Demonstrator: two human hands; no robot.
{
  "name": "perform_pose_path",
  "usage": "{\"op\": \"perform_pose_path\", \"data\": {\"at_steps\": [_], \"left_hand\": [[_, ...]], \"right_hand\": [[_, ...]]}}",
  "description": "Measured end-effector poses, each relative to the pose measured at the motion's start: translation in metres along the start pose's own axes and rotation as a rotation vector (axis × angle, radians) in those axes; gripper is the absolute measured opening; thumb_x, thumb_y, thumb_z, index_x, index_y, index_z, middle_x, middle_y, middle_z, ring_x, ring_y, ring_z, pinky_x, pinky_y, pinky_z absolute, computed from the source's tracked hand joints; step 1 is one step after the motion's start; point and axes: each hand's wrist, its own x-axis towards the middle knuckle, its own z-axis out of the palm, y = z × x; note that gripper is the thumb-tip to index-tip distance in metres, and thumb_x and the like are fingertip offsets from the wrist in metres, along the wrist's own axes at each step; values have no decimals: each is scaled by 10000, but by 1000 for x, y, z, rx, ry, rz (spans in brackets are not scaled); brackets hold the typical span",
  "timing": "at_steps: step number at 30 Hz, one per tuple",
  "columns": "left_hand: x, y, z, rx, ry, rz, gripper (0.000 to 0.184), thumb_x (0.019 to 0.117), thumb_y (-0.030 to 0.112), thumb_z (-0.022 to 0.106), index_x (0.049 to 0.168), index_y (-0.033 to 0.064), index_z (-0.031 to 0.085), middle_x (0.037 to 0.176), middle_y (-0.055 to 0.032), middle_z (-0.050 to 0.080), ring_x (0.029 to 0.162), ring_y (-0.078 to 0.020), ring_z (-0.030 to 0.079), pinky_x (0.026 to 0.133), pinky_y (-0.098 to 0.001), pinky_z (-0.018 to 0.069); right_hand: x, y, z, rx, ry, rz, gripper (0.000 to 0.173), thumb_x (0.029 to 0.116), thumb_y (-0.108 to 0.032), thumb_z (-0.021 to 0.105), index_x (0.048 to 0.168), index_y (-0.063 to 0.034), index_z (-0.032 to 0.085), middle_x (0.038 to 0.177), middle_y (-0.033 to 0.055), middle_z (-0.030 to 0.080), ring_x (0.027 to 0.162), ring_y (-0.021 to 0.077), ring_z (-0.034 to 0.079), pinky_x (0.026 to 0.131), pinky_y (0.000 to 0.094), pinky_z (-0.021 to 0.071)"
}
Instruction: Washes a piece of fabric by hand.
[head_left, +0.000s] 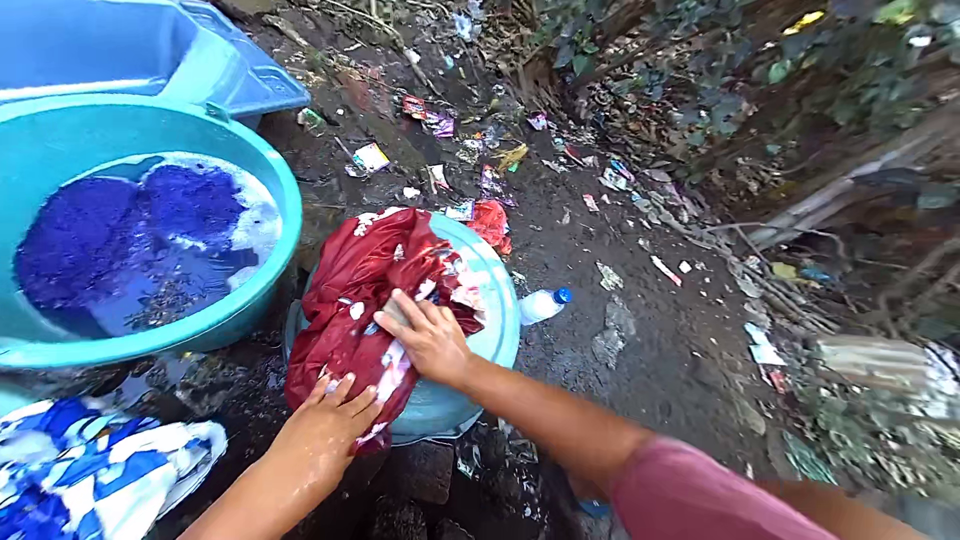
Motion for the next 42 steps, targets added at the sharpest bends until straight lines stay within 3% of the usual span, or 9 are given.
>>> {"op": "perform_pose_path", "data": {"at_steps": [4,10,16,21,24,27,32,38,42], "left_hand": [[13,1,-1,25,-63,-48,626,943,63,669,1539,100,477,1601,-102,443,1514,-381,334,1229,-616,206],[13,-14,21,61,205,92,531,831,58,764,1353,102,676,1401,-115,646,1355,-400,550,1135,-655,371],[8,0,-3,32,-117,-55,610,955,-3,593,1538,141,489,1608,-54,439,1525,-337,328,1242,-569,212],[3,-7,2,-52,-105,-44,591,962,-4,573,1527,156,506,1598,-50,456,1524,-325,333,1242,-571,212],[1,-6,3,-78,-116,-39,558,979,-5,551,1519,132,515,1585,-69,471,1515,-333,350,1241,-555,229],[3,-4,-3,-67,-176,-57,561,1004,16,518,1546,153,476,1617,-52,426,1538,-309,306,1255,-530,203],[3,-13,2,-96,-87,12,525,963,-20,555,1466,128,577,1525,-80,544,1466,-324,434,1219,-564,276],[4,-9,-5,-98,-152,-24,544,993,-23,514,1515,131,518,1597,-66,455,1528,-324,326,1251,-556,204],[4,-14,-2,-110,-86,9,520,971,-42,532,1465,115,574,1539,-83,528,1483,-318,411,1237,-551,251]], "right_hand": [[45,63,10,-15,-92,150,452,1034,-228,554,1486,-253,558,1446,149,581,1230,414,590,953,614,497],[-5,-54,-7,207,-67,-48,446,966,-115,617,1390,-247,654,1484,98,587,1149,356,664,841,541,550],[94,68,6,52,-150,330,504,1054,-178,483,1544,-293,479,1638,112,385,1361,445,490,1015,650,440],[0,-56,2,173,-70,57,467,963,-99,584,1418,-194,628,1507,136,557,1205,406,635,897,576,544],[0,28,-3,3,-144,65,394,956,-104,602,1333,-186,686,1355,137,673,1144,401,683,887,614,560],[35,112,-16,-78,-155,343,496,999,-117,546,1491,-180,543,1548,208,473,1302,511,521,989,720,427],[-19,-47,-4,155,-87,-90,434,941,-87,608,1355,-199,672,1438,119,619,1183,382,654,898,573,548],[105,62,17,7,-101,265,491,1045,-171,465,1526,-263,502,1587,144,442,1293,450,535,963,676,457],[26,-46,2,116,-67,90,451,1004,-158,549,1448,-216,605,1520,123,549,1313,389,586,996,600,516]]}}
